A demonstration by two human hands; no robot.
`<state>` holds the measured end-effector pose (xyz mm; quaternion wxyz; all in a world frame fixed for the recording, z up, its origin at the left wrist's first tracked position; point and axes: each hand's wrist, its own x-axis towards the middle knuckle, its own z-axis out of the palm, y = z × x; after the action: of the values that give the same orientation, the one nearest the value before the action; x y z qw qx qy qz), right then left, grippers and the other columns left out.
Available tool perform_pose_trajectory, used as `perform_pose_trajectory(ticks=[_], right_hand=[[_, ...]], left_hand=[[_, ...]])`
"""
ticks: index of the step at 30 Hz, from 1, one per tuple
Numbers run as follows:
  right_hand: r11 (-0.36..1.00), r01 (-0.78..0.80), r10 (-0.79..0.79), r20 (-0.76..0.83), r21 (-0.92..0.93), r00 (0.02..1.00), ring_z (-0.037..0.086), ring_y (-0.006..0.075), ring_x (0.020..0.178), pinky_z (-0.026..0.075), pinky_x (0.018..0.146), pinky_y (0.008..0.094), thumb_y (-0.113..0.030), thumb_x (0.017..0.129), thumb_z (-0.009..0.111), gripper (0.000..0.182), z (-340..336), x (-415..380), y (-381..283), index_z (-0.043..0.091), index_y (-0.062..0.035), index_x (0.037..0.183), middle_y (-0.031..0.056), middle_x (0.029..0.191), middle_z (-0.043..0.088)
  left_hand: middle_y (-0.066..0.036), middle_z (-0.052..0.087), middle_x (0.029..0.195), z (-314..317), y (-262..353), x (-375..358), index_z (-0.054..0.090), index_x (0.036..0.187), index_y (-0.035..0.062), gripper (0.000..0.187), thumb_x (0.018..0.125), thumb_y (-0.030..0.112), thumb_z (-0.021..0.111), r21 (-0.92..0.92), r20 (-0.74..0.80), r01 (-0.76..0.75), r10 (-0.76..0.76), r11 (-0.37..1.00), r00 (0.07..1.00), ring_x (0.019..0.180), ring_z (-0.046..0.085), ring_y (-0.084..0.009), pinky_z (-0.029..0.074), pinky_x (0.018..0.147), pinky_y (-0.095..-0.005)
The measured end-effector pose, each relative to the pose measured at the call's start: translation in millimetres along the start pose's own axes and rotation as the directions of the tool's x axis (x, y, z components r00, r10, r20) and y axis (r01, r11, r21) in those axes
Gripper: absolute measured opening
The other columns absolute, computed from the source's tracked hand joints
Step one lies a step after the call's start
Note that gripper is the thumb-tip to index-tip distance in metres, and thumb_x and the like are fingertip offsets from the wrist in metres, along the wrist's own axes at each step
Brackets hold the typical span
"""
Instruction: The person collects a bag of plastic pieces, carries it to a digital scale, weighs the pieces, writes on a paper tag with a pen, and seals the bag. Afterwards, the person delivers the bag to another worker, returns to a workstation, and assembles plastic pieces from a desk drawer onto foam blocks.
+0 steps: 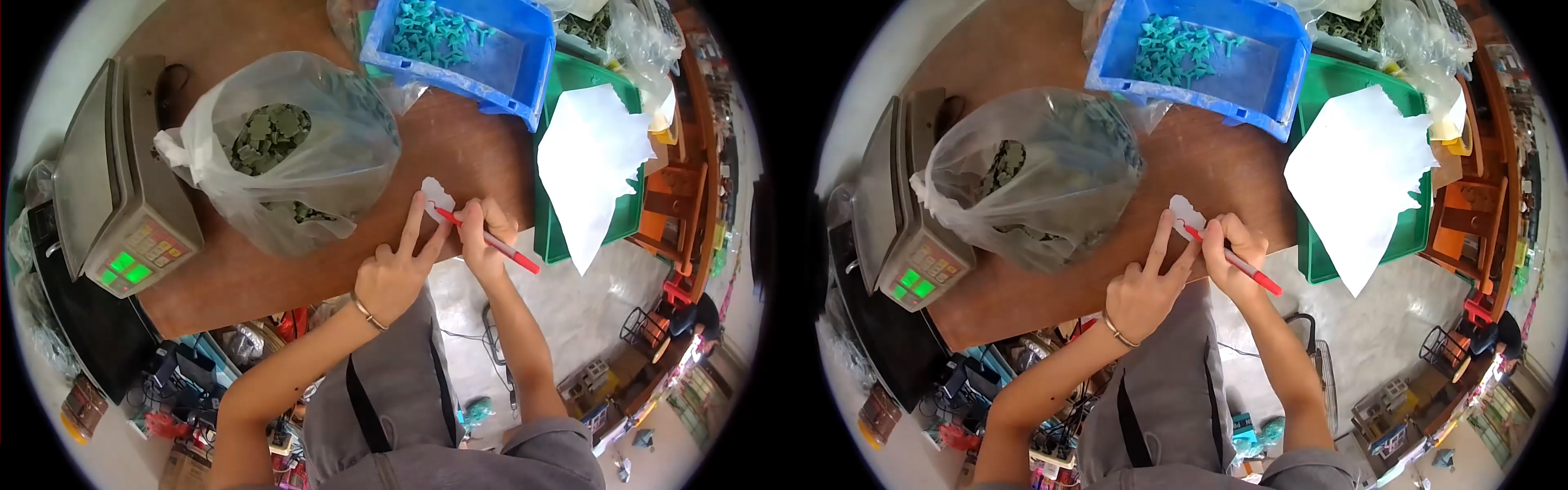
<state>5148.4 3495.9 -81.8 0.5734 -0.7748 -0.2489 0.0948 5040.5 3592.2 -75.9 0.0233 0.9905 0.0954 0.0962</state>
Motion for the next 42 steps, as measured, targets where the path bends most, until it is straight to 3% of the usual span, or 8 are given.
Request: perform_pose_trajectory(ticks=[10, 12, 25, 27, 30, 33, 39, 42], right_hand=[[0.994, 0.098, -0.097, 0.017, -0.057, 0.995, 0.046, 0.0119, 0.039, 0.036, 0.039, 0.0238, 0.0, 0.079, 0.051, 0.02, -2, 1, 0, 0.047, 0.0004, 0.06, 0.0067, 0.051, 0.052], [0.997, -0.063, 0.067, -0.067, 0.052, 0.996, 0.046, 0.0119, 0.039, 0.035, 0.039, 0.024, 0.001, 0.079, 0.051, 0.02, 0, -1, -1, 0.048, 0.0007, 0.06, 0.0066, 0.051, 0.052], [0.998, 0.016, -0.023, -0.138, -0.055, 0.99, 0.047, 0.0136, 0.038, 0.035, 0.037, 0.0259, 0.001, 0.078, 0.051, 0.021, 0, -5, 6, 0.05, 0.0018, 0.057, 0.0068, 0.051, 0.052], [0.998, 0.045, -0.049, -0.115, -0.037, 0.992, 0.04, 0.0059, 0.038, 0.029, 0.035, 0.0192, -0.003, 0.084, 0.045, 0.027, 1, -4, 6, 0.045, 0.0016, 0.058, 0.006, 0.05, 0.049], [0.999, -0.007, 0.0, -0.123, -0.052, 0.992, 0.047, 0.0123, 0.039, 0.036, 0.038, 0.0236, 0.0, 0.08, 0.051, 0.019, 1, -4, 3, 0.051, 0.0019, 0.06, 0.0059, 0.049, 0.051], [0.994, -0.074, 0.088, -0.187, 0.081, 0.978, 0.047, 0.0112, 0.039, 0.036, 0.038, 0.0226, 0.0, 0.08, 0.051, 0.02, 0, -8, 5, 0.05, 0.0011, 0.06, 0.0052, 0.049, 0.051], [0.996, -0.018, 0.006, -0.131, -0.087, 0.991, 0.046, 0.0102, 0.038, 0.035, 0.038, 0.0225, 0.0, 0.081, 0.048, 0.022, -4, -9, 10, 0.049, 0.0004, 0.059, 0.0041, 0.048, 0.051], [0.998, -0.062, 0.058, -0.235, -0.008, 0.97, 0.046, 0.0109, 0.037, 0.035, 0.037, 0.0235, 0.001, 0.081, 0.047, 0.022, 2, -10, 6, 0.049, 0.0002, 0.058, 0.0041, 0.048, 0.05]], left_hand=[[-0.009, 0.046, 0.126, 0, -1, -1, 0.054, 0.115, 0.0304, 0.043, 0.072, 0.028, 0.059, 0.011, 0.014, -0.016, 0.016, 1.0, 1.0, 0.034, 0.033, -0.0074, 0.033, 0.031, -0.0174], [-0.009, 0.046, 0.126, 1, -1, -1, 0.053, 0.115, 0.0303, 0.043, 0.072, 0.028, 0.059, 0.006, 0.019, -0.019, 0.019, 1.0, 1.0, 0.034, 0.033, -0.0073, 0.033, 0.031, -0.0172], [-0.01, 0.046, 0.125, 0, -1, 0, 0.054, 0.115, 0.0296, 0.045, 0.07, 0.026, 0.061, -0.011, -0.003, -0.009, 0.009, 1.0, 1.0, 0.035, 0.034, -0.0073, 0.033, 0.032, -0.0168], [-0.01, 0.046, 0.125, 1, 0, 0, 0.054, 0.115, 0.0296, 0.045, 0.07, 0.026, 0.061, -0.017, -0.008, -0.009, 0.009, 1.0, 1.0, 0.035, 0.034, -0.0073, 0.033, 0.032, -0.0168], [-0.01, 0.046, 0.126, 0, 0, 0, 0.054, 0.115, 0.0297, 0.046, 0.07, 0.026, 0.061, -0.018, 0.003, -0.005, 0.005, 1.0, 1.0, 0.035, 0.035, -0.0075, 0.033, 0.032, -0.0169], [-0.009, 0.046, 0.126, -1, -1, 0, 0.054, 0.115, 0.0298, 0.046, 0.069, 0.025, 0.061, -0.009, 0.014, -0.01, 0.01, 1.0, 1.0, 0.036, 0.035, -0.0076, 0.033, 0.032, -0.0169], [-0.009, 0.045, 0.126, -1, -1, 1, 0.054, 0.114, 0.0308, 0.045, 0.07, 0.026, 0.061, -0.013, 0.021, -0.009, 0.009, 1.0, 1.0, 0.035, 0.035, -0.0074, 0.033, 0.032, -0.0169], [-0.009, 0.045, 0.126, 0, -2, 0, 0.054, 0.114, 0.0309, 0.045, 0.07, 0.026, 0.061, -0.01, 0.018, -0.012, 0.012, 1.0, 1.0, 0.035, 0.034, -0.0073, 0.033, 0.032, -0.0168]])
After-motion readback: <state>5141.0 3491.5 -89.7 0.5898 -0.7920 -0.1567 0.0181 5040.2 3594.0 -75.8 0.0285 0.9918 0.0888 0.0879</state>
